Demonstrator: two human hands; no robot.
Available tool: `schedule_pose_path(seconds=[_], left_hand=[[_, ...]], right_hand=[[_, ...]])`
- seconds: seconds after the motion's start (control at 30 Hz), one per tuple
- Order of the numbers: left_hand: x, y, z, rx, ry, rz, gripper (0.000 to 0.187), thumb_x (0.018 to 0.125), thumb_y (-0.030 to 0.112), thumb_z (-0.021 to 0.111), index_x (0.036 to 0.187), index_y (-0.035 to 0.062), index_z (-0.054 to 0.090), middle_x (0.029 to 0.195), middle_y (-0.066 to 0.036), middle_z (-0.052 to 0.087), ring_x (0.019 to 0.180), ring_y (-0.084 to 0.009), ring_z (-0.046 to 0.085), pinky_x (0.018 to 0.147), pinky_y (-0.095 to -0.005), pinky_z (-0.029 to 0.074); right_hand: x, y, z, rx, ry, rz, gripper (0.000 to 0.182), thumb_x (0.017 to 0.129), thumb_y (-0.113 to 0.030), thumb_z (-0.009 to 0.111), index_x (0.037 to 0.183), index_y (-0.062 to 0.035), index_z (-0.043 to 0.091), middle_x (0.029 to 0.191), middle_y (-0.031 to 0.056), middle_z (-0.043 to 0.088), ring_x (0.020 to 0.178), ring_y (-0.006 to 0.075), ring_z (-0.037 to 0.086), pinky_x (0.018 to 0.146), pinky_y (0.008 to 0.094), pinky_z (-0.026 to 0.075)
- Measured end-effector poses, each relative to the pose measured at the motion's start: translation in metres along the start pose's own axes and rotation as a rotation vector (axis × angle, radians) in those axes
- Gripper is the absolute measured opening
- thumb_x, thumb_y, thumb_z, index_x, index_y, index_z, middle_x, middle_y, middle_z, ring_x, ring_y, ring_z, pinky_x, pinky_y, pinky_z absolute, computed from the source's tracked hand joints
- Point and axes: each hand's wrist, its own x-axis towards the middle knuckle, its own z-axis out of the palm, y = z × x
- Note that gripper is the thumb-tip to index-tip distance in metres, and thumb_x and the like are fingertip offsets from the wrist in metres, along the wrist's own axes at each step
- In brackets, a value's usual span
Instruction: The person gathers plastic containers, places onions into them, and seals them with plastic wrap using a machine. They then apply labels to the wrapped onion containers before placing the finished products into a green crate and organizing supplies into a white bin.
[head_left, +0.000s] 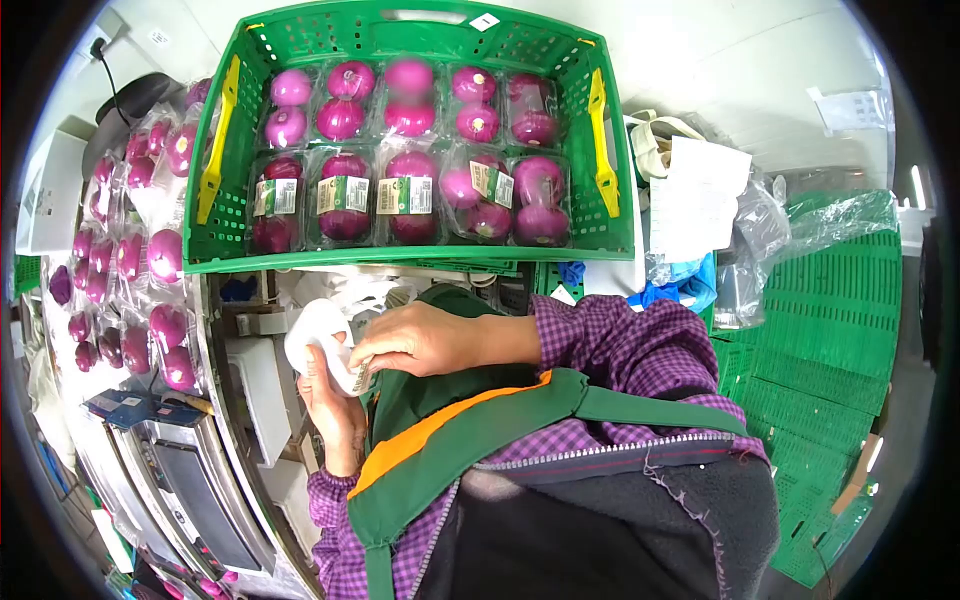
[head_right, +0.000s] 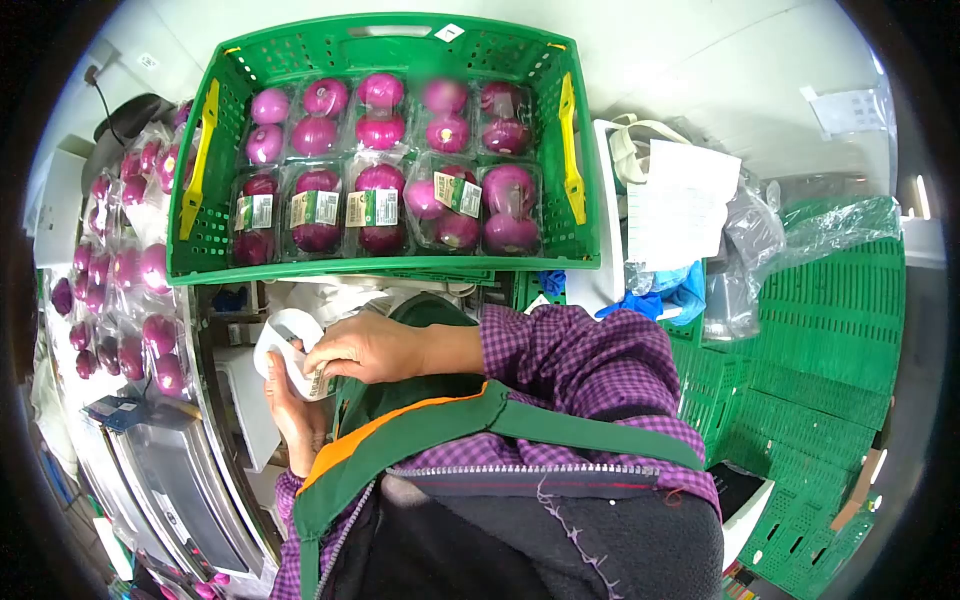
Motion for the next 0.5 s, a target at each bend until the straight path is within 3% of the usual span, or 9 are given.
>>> schedule_pose_path(seconds=[0.07, 0.13, 0.23, 0.33, 0.5], left_hand=[[-0.002, 0.003, 0.007, -0.007, 0.015, 0.000, 0.035, 0.097, 0.030, 0.050, 0.113, 0.0005, 0.058, 0.101, -0.010, 0.065, 0.088, -0.0152, 0.062, 0.075, -0.0290, 0.050], [-0.005, 0.002, 0.014, -0.015, 0.036, 0.005, 0.034, 0.097, 0.029, 0.050, 0.113, 0.0005, 0.059, 0.101, -0.010, 0.065, 0.088, -0.0150, 0.062, 0.075, -0.0286, 0.051], [-0.011, -0.003, 0.020, -0.034, -0.046, -0.034, 0.032, 0.097, 0.027, 0.051, 0.111, 0.0000, 0.060, 0.100, -0.009, 0.066, 0.088, -0.0146, 0.063, 0.074, -0.0279, 0.051], [-0.013, -0.014, 0.027, -0.044, -0.031, -0.037, 0.031, 0.096, 0.026, 0.052, 0.109, -0.0006, 0.061, 0.098, -0.008, 0.066, 0.085, -0.0139, 0.063, 0.072, -0.0272, 0.051], [-0.014, -0.027, 0.054, -0.092, 0.133, -0.122, 0.032, 0.098, 0.026, 0.048, 0.115, 0.0008, 0.056, 0.107, -0.008, 0.061, 0.096, -0.0178, 0.059, 0.083, -0.0320, 0.047]], right_hand=[[-0.003, -0.004, -0.003, -0.031, -0.067, -0.039, 0.030, 0.082, -0.011, 0.065, 0.112, -0.0044, 0.060, 0.094, 0.0123, 0.064, 0.084, 0.0313, 0.062, 0.074, 0.0385, 0.050], [-0.005, -0.011, -0.004, 0.041, -0.016, 0.063, 0.027, 0.080, -0.012, 0.064, 0.107, -0.0070, 0.061, 0.091, 0.0123, 0.064, 0.085, 0.0324, 0.061, 0.075, 0.0405, 0.049], [-0.007, -0.006, -0.009, 0.036, -0.010, 0.044, 0.024, 0.080, -0.012, 0.064, 0.103, -0.0066, 0.061, 0.090, 0.0124, 0.064, 0.084, 0.0321, 0.061, 0.074, 0.0408, 0.048], [-0.014, 0.001, -0.021, -0.052, -0.069, -0.050, 0.020, 0.081, -0.011, 0.063, 0.100, -0.0074, 0.064, 0.089, 0.0105, 0.064, 0.082, 0.0291, 0.061, 0.073, 0.0385, 0.049], [-0.025, 0.003, -0.048, -0.200, -0.103, -0.201, 0.012, 0.081, -0.009, 0.062, 0.093, -0.0097, 0.067, 0.090, 0.0060, 0.064, 0.081, 0.0255, 0.061, 0.072, 0.0363, 0.050]])
